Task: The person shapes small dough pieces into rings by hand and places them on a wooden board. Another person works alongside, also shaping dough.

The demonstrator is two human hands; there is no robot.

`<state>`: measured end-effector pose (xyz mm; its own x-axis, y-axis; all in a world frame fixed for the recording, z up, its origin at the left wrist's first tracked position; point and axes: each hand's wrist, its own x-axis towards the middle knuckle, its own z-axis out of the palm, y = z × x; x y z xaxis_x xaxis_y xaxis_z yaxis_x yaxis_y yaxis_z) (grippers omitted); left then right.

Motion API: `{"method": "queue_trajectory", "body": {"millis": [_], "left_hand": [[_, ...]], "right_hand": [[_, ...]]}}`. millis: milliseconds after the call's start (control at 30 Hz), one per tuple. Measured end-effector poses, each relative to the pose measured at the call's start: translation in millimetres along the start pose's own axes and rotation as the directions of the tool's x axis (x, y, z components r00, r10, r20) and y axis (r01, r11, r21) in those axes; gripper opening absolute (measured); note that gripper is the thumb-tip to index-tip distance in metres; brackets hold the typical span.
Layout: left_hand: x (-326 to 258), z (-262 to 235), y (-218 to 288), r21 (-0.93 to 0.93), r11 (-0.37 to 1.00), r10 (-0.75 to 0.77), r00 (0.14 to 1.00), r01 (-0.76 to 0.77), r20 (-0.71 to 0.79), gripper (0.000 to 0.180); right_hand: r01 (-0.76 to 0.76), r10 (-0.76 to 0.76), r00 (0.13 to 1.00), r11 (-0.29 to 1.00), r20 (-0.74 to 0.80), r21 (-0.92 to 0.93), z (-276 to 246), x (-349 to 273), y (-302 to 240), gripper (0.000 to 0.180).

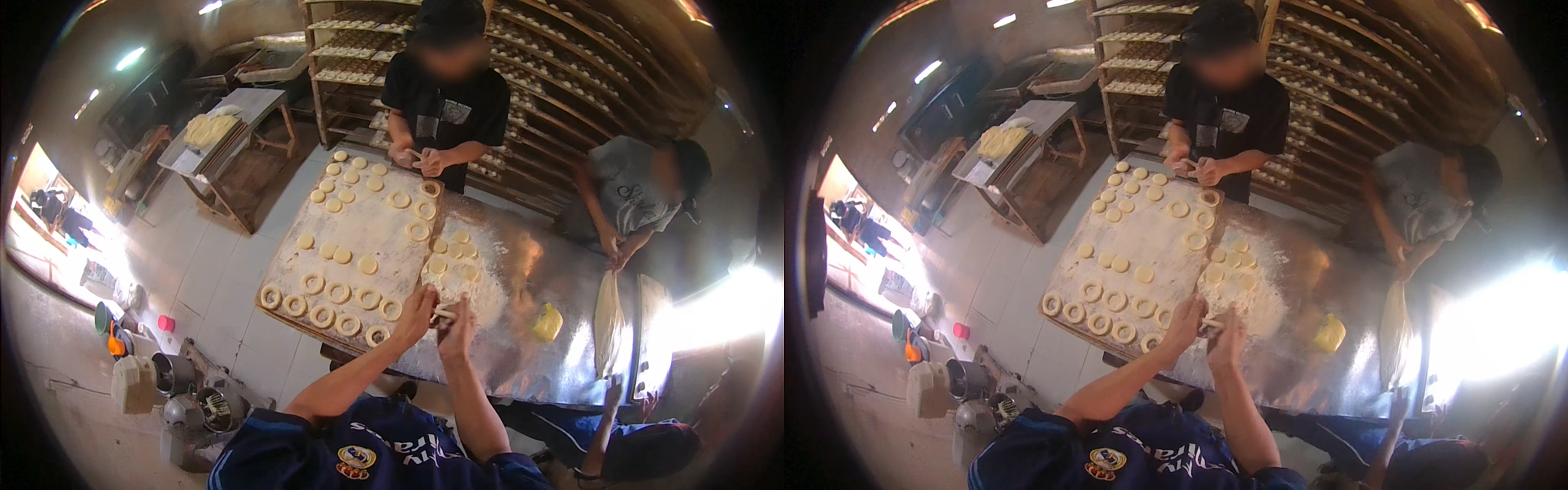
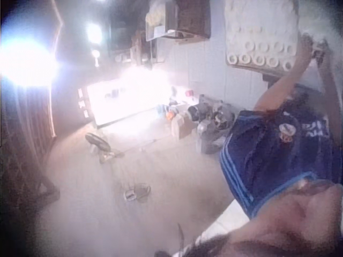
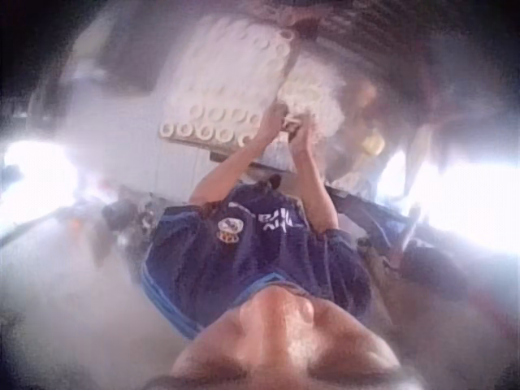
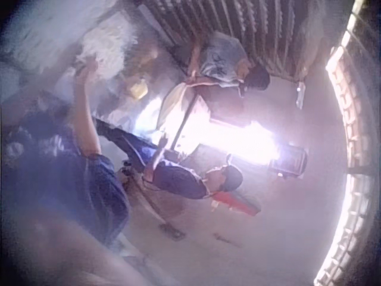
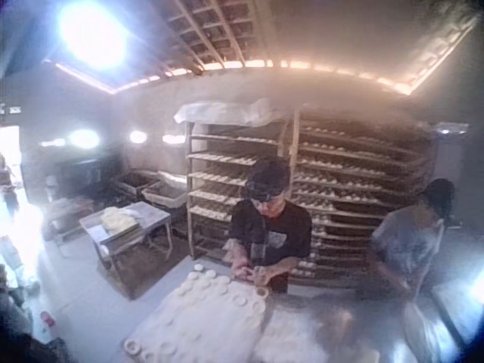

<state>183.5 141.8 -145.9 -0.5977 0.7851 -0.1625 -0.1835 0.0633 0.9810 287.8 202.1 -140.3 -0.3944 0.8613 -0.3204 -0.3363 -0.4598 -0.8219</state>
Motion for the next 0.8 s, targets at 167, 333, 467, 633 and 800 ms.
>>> {"method": "queue_trajectory", "body": {"millis": [167,333,467,633,800], "left_hand": [[-0.8,-39.4,3.1,0.196,0.972,0.153,0.981,-0.129,-0.116,0.053],[-14.3,-100.7,1.8,0.186,0.982,0.080,0.971,-0.038,-0.225,0.050],[-20.2,-159.0,2.7,0.353,0.934,0.182,0.932,-0.064,-0.313,0.047],[-21.3,-234.4,2.8,0.522,0.848,0.271,0.923,-0.094,-0.274,0.039],[-11.2,-314.8,-6.5,0.082,0.930,0.367,0.907,-0.358,-0.206,0.026]], "right_hand": [[-0.144,0.144,0.989,0.989,-0.009,0.028,46.1,-16.2,23.2,0.049],[-0.117,0.128,0.990,0.979,0.054,-0.166,71.5,-11.6,85.4,0.048],[-0.222,0.201,0.973,0.946,-0.111,-0.237,137.5,-41.3,105.2,0.054],[0.023,0.093,0.974,0.864,0.206,-0.504,173.4,-23.6,185.9,0.059],[0.296,-0.034,0.903,0.773,0.429,-0.561,233.1,-13.9,209.5,0.032]]}}
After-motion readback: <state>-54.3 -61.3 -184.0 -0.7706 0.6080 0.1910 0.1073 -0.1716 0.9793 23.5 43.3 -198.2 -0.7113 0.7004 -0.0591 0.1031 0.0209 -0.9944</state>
